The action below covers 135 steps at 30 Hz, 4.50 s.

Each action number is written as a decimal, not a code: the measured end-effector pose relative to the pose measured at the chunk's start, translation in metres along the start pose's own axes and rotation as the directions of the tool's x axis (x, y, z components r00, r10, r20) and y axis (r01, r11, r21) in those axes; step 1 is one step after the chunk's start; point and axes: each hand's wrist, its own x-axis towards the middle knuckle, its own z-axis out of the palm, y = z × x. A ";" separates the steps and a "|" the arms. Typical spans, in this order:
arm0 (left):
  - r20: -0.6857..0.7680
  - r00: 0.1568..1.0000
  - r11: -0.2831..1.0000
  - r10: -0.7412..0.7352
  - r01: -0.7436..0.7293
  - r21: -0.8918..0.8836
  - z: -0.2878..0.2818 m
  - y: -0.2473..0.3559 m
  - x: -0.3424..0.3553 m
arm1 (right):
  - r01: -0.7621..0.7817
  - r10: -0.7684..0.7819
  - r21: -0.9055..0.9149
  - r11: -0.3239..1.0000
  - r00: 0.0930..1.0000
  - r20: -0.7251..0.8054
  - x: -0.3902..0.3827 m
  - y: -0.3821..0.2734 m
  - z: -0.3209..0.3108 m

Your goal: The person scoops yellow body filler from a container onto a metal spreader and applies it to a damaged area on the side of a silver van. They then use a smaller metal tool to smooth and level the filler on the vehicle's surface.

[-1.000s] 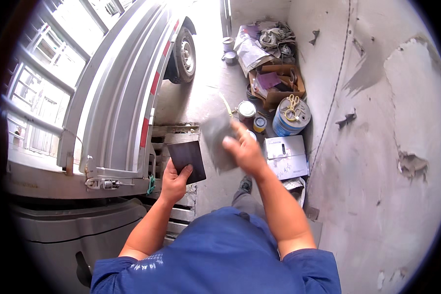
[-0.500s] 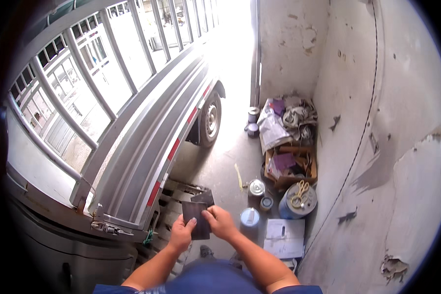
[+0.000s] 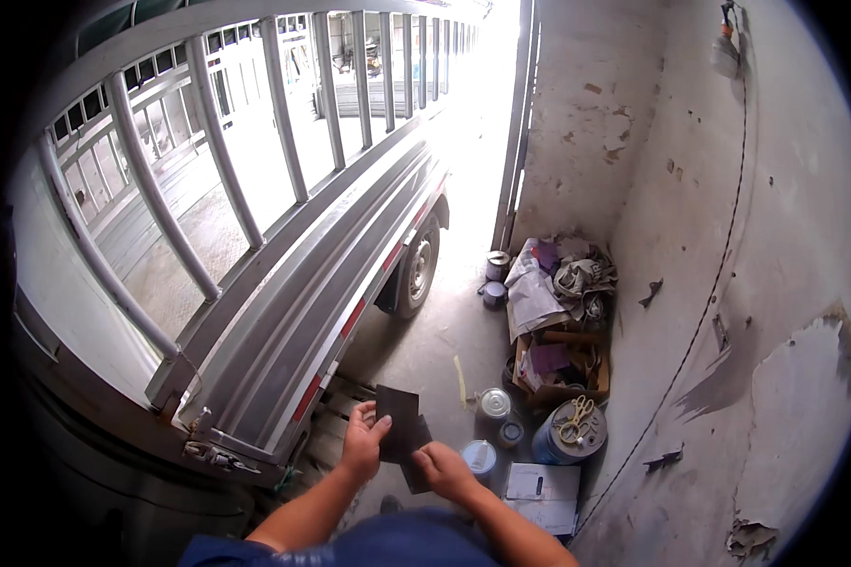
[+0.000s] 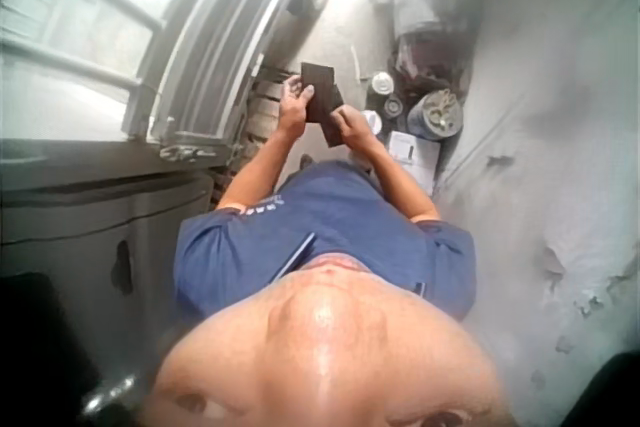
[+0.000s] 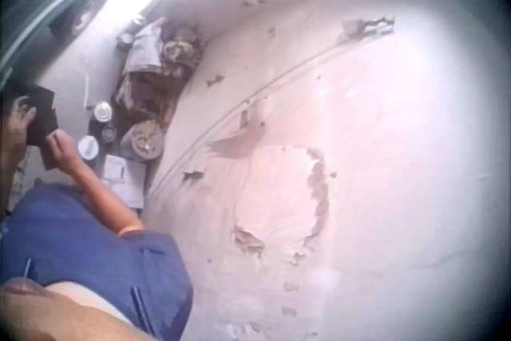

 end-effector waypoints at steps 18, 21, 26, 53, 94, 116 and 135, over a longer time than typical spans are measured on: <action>0.540 0.764 0.626 -0.353 0.622 -0.470 -0.012 0.017 0.046 | -0.330 0.128 0.518 0.789 0.913 0.387 0.023 -0.061 0.013; 0.500 0.766 0.695 -0.404 0.613 -0.376 -0.027 0.003 0.044 | -0.377 0.178 0.517 0.768 0.902 0.393 0.040 -0.063 0.000; 0.406 0.810 0.740 -0.422 0.567 -0.362 -0.023 0.012 0.032 | -0.276 0.161 0.523 0.807 0.954 0.254 0.059 -0.059 -0.008; 0.157 0.987 0.974 -0.019 0.053 -0.218 0.001 0.048 0.040 | -0.230 0.226 0.652 0.722 0.970 0.091 0.021 -0.029 -0.004; 0.142 0.982 0.984 -0.125 0.142 -0.111 0.017 0.050 0.017 | 0.056 0.104 0.461 0.885 0.944 -0.315 0.072 -0.039 -0.071; 0.180 0.982 0.990 0.061 -0.083 0.116 0.016 0.045 0.011 | -0.169 0.107 0.251 0.953 0.965 0.241 0.040 -0.007 -0.017; 0.216 0.906 0.897 -0.364 0.279 0.343 -0.056 0.062 0.029 | -0.122 0.116 0.442 0.889 0.992 0.040 0.036 -0.003 -0.044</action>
